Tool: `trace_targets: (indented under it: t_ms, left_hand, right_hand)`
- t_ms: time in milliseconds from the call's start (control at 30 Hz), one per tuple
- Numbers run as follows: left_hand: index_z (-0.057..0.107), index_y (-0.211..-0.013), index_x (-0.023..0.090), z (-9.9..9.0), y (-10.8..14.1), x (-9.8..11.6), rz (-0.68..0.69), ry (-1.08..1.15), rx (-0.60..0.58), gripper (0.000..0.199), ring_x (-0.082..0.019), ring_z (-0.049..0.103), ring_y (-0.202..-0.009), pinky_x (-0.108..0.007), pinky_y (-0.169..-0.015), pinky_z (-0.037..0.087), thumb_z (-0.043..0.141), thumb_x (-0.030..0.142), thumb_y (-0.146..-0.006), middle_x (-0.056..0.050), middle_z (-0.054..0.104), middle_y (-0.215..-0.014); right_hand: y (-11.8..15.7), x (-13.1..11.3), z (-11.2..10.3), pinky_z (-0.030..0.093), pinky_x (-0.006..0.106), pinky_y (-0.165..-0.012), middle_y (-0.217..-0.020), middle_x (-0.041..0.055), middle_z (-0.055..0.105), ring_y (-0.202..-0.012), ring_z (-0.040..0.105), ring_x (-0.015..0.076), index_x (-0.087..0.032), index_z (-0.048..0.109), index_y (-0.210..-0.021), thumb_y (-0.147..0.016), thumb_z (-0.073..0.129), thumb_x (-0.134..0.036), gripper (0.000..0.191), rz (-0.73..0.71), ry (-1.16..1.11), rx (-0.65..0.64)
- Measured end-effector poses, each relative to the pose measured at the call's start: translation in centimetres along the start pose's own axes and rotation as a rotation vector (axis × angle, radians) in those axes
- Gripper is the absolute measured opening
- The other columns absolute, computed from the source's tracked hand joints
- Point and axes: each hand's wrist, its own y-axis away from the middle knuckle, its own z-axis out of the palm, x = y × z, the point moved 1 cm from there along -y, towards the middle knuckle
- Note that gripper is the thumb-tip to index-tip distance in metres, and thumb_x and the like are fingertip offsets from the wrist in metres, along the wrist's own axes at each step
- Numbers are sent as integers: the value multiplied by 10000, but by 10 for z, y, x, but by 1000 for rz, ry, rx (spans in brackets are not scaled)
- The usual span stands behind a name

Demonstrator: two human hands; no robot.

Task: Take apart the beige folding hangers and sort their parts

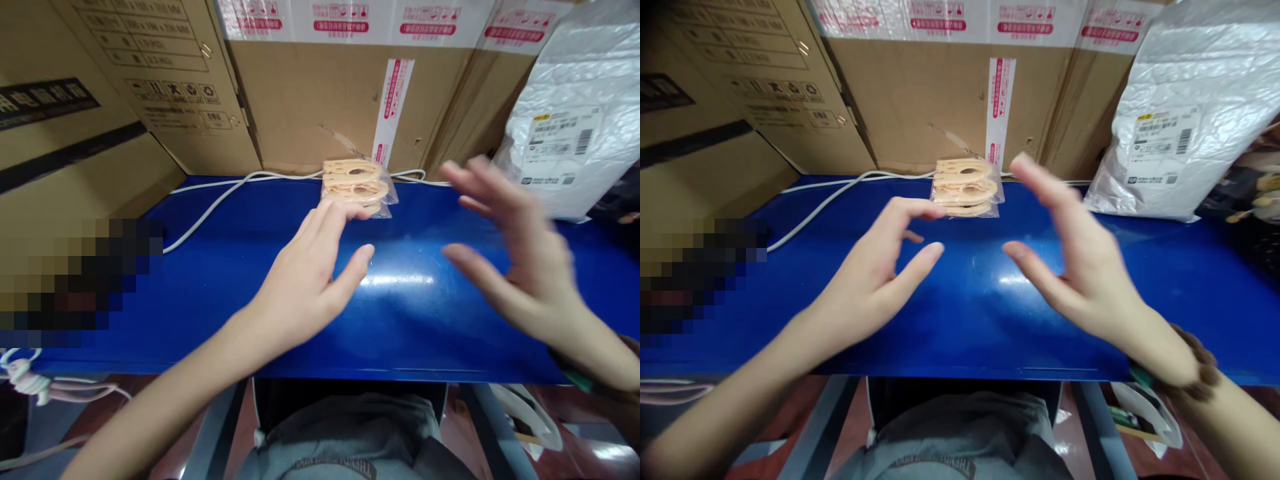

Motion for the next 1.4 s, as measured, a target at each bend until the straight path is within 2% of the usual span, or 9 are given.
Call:
trace_targets:
  t_ms: [100,200,333,567,667,767,1000,1100,1400]
  left_hand:
    - [488,-1376,186,9,-29,-25,-34,-34,-228,389,-243,488,-1392,-428,-1192,407,474,373,-1036,-107,533,-1470]
    - [466,-1412,122,26,-49,-59,-8,-183,-223,464,-268,457,-1427,-450,-1216,369,438,398,-1040,-150,523,-1490]
    - [458,-1449,86,54,-56,-92,158,-325,-235,488,-293,378,-1491,-465,-1249,310,436,342,-1033,-177,445,-1568]
    - [450,-1476,64,81,-66,-84,267,-345,-270,535,-278,327,-1530,-459,-1278,259,421,167,-952,-182,429,-1589]
    - [332,-1551,47,80,-56,-81,270,-332,-323,601,-259,210,-1576,-448,-1296,213,403,208,-976,-184,312,-1653]
    - [245,-1589,44,67,-34,-88,247,-323,-409,660,-246,132,-1590,-443,-1301,193,401,365,-1035,-184,228,-1679]
    - [211,-1617,52,36,-9,-101,103,-333,-625,846,-263,128,-1584,-446,-1302,187,331,652,-1033,-146,151,-1686]
    - [244,-1613,56,35,-11,-97,80,-368,-675,829,-267,181,-1575,-443,-1303,182,312,650,-1038,-141,175,-1680]
    - [283,-1600,51,36,-13,-92,96,-440,-660,792,-268,237,-1563,-429,-1292,217,345,611,-1044,-148,235,-1665]
  right_hand:
    - [-12,20,33,347,500,-1233,-1628,122,378,-1508,350,274,-220,272,-1609,-1056,490,-418,627,-94,-2,-147]
    - [-20,43,69,399,551,-1184,-1613,188,382,-1482,393,320,-154,328,-1591,-1055,444,-496,646,-98,32,-307]
    - [-24,60,95,407,564,-1169,-1576,231,423,-1437,453,354,-77,410,-1539,-1053,416,-542,672,-121,60,-369]
    - [-19,63,98,457,524,-1144,-1501,243,513,-1411,492,332,-47,460,-1482,-1061,404,-521,636,-106,24,-305]
    - [-15,63,93,443,511,-1162,-1543,230,469,-1443,457,310,-62,431,-1515,-1074,371,-503,626,-119,23,-324]
    - [-13,62,90,409,496,-1190,-1588,216,410,-1474,410,300,-67,403,-1547,-1075,362,-528,661,-131,14,-364]
    - [-10,63,94,305,571,-1224,-1629,197,334,-1520,308,334,-123,400,-1576,-1043,429,-591,710,-97,-63,-417]
    - [-9,65,94,295,574,-1226,-1637,188,321,-1516,309,349,-155,443,-1561,-1021,480,-604,703,-89,-71,-425]
    - [-12,64,93,328,575,-1208,-1629,213,326,-1504,339,352,-122,452,-1553,-1034,440,-604,709,-138,-3,-434]
